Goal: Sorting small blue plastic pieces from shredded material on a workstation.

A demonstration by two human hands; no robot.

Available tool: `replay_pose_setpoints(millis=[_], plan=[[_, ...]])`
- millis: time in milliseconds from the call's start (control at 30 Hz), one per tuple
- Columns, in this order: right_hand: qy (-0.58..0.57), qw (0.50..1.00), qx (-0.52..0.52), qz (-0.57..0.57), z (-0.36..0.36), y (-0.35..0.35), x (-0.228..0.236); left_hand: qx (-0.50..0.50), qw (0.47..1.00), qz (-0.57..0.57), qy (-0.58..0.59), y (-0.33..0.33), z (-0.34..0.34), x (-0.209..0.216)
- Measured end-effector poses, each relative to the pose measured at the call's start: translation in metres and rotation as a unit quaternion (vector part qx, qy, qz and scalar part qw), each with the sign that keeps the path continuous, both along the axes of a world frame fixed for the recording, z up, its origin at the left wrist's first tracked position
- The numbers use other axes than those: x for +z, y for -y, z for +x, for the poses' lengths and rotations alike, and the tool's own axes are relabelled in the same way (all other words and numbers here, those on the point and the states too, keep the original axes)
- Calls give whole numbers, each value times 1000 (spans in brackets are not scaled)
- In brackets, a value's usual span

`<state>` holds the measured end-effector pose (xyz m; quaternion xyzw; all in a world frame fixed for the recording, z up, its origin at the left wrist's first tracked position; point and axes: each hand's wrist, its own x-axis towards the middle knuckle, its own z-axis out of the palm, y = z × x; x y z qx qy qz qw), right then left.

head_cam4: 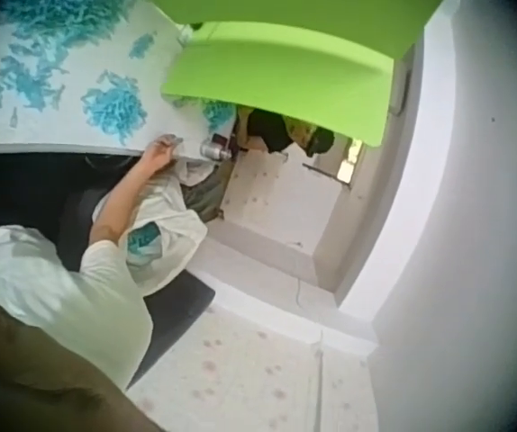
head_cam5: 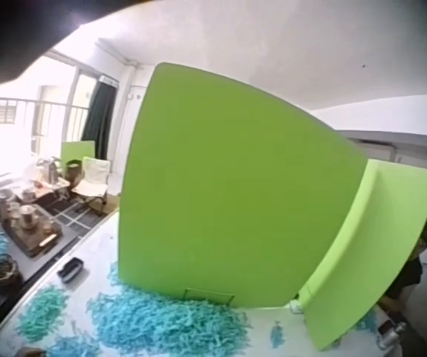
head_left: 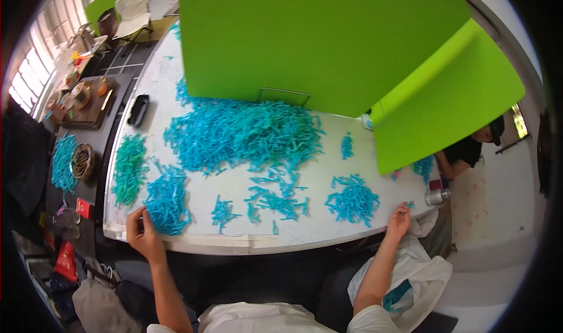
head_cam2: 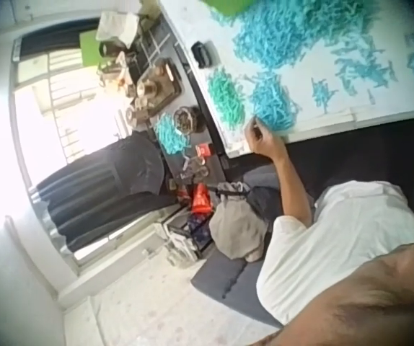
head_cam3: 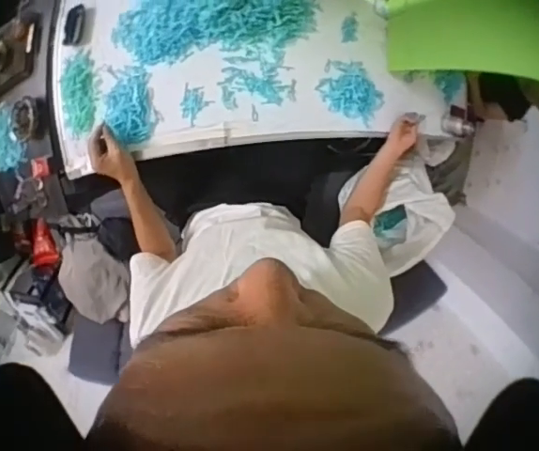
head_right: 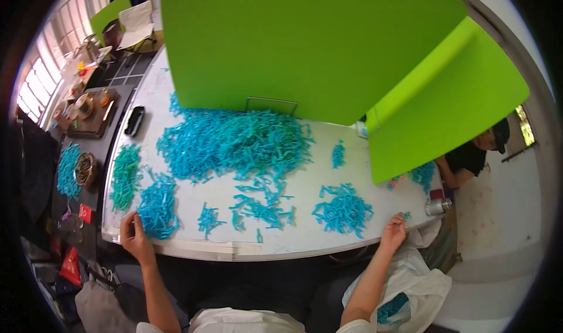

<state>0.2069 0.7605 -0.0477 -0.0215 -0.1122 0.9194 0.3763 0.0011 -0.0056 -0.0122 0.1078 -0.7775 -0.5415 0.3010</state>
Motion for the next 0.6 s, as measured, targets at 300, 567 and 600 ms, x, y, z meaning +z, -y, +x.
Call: replay_pose_setpoints(millis=[300, 567, 600], plan=[[14, 1000, -11, 25, -4, 9, 5, -8, 1000, 17, 4, 4, 0, -9], [29, 999, -16, 12, -12, 27, 12, -9, 1000, 23, 7, 16, 0, -20], [24, 1000, -12, 15, -16, 32, 13, -4, 1000, 26, 9, 18, 1, -21]])
